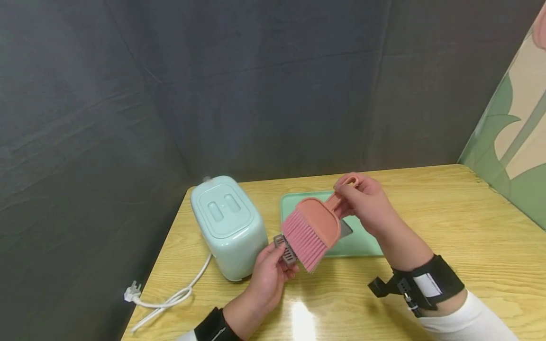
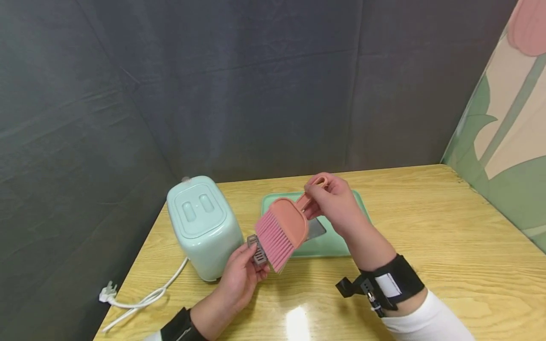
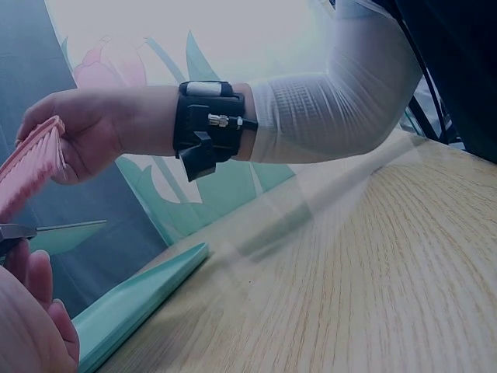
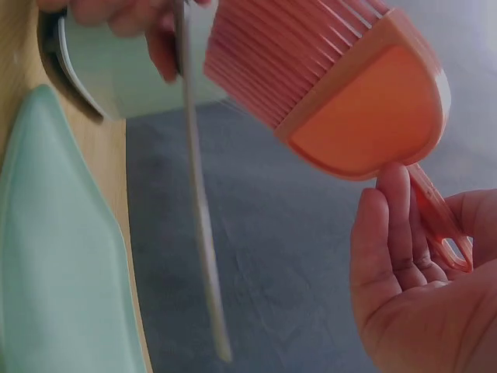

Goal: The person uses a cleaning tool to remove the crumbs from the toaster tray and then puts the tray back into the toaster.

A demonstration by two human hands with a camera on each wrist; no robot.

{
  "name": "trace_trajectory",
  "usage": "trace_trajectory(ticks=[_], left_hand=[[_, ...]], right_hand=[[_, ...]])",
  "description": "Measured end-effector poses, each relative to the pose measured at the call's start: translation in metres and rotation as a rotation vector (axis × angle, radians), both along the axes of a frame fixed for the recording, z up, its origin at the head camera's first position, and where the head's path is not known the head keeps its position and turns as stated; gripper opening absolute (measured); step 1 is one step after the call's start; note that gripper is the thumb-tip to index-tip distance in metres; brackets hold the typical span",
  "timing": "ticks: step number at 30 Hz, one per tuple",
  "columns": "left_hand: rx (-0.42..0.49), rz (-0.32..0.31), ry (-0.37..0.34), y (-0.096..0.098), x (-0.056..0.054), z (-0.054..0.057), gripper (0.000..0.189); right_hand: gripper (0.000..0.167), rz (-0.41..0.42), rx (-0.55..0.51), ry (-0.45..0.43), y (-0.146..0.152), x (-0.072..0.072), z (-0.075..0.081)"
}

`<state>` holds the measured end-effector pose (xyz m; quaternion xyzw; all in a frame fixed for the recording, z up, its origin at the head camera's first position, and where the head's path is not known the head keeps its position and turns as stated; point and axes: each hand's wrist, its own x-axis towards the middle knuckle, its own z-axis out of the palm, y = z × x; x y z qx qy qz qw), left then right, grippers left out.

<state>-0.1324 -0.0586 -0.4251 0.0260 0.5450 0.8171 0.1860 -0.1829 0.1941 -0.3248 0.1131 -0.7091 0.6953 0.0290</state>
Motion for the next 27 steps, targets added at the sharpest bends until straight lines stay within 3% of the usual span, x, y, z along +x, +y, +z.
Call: trace_trajectory(ticks=[11,27], left_hand=[[0.0,0.011,-0.016,-0.001,0.0,0.0,0.04],[-0.007,0.028,-0.034,-0.003,0.001,0.001,0.043]], right_hand=[[0.016,-0.128,0.177,0.062,-0.008,0.014,0.005],[0.012,-0.193,0.23,0.08,0.026,0.003,0.0]])
